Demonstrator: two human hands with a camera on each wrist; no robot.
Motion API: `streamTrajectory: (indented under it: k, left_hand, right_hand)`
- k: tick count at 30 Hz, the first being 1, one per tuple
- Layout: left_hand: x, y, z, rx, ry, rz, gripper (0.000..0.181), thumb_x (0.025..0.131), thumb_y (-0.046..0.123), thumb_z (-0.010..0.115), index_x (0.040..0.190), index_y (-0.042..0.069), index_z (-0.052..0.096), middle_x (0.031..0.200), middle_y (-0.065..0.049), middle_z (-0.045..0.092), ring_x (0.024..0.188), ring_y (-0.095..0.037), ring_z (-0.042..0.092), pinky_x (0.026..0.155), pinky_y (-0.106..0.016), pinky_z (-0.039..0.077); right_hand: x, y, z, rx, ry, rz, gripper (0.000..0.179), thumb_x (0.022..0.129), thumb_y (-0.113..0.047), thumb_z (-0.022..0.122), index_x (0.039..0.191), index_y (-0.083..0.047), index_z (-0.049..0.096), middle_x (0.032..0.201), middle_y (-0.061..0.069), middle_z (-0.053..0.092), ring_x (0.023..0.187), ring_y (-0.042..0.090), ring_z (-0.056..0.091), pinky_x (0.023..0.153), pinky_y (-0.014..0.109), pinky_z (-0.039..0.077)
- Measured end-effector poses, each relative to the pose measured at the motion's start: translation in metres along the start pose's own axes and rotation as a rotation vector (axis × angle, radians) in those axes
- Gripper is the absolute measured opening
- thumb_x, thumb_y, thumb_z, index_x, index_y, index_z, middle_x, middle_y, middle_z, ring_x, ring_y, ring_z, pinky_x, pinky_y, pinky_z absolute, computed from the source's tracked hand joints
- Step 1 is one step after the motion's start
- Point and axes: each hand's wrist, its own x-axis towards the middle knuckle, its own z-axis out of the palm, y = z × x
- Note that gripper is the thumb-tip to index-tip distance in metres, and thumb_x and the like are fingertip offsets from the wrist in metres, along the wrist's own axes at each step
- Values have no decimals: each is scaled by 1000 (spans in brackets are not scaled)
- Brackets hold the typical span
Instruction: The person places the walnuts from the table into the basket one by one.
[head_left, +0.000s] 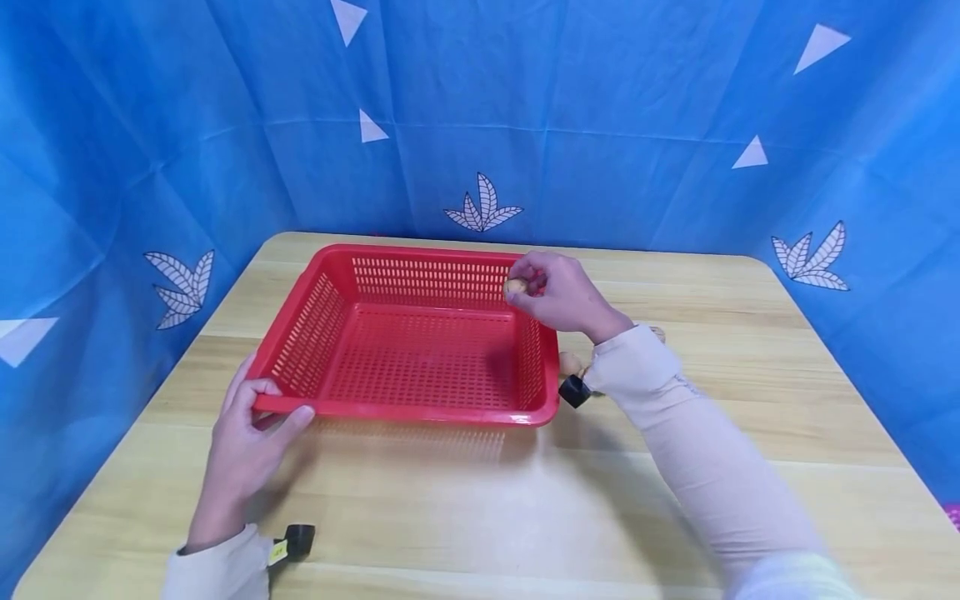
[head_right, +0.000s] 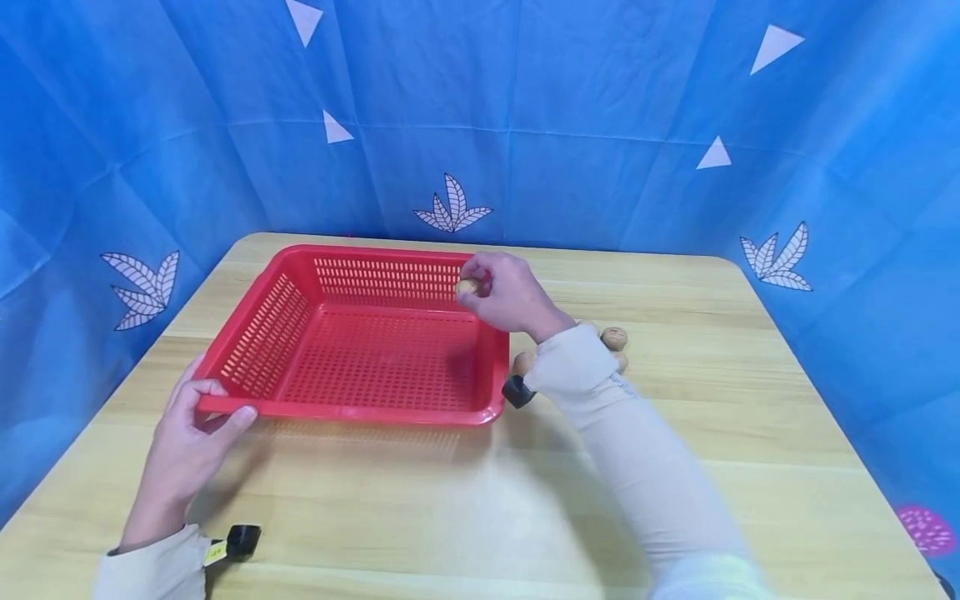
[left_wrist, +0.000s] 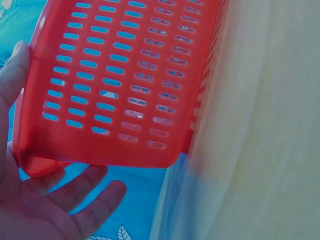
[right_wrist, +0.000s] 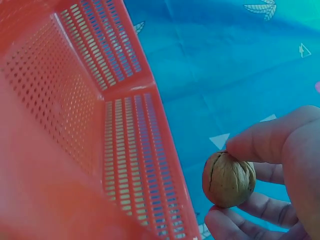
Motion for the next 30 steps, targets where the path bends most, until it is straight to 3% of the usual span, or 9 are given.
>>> streamTrajectory:
  k: [7,18,30]
  left_hand:
    - [0,-3,-2,-3,1,28,40,88,17,72,107,-3,43,159,1,16,130,-42,31,79,-9,44]
    - [2,-1,2,-25,-3,18,43,87,17,73,110,-4,43,159,0,15,131,-39,31,78,-9,45]
    - [1,-2,3,-21,8,23,41,88,18,73,108,-2,43,158,3,18,130,-40,32,79,-10,45]
  right_hand:
    - [9,-11,13,47,-28,25,29,86,-19,74,111,-6,64,105,8,64,90,22,60,77,35,53]
    - [16,-15,27,103,-57,17,24,86,-21,75,105,-9,65,103,6,62,84,21,62,73,34,53]
    - [21,-18,33,32,-129,28,19,86,-23,75,97,-13,62,89,4,60,75,22,57,68,35,50]
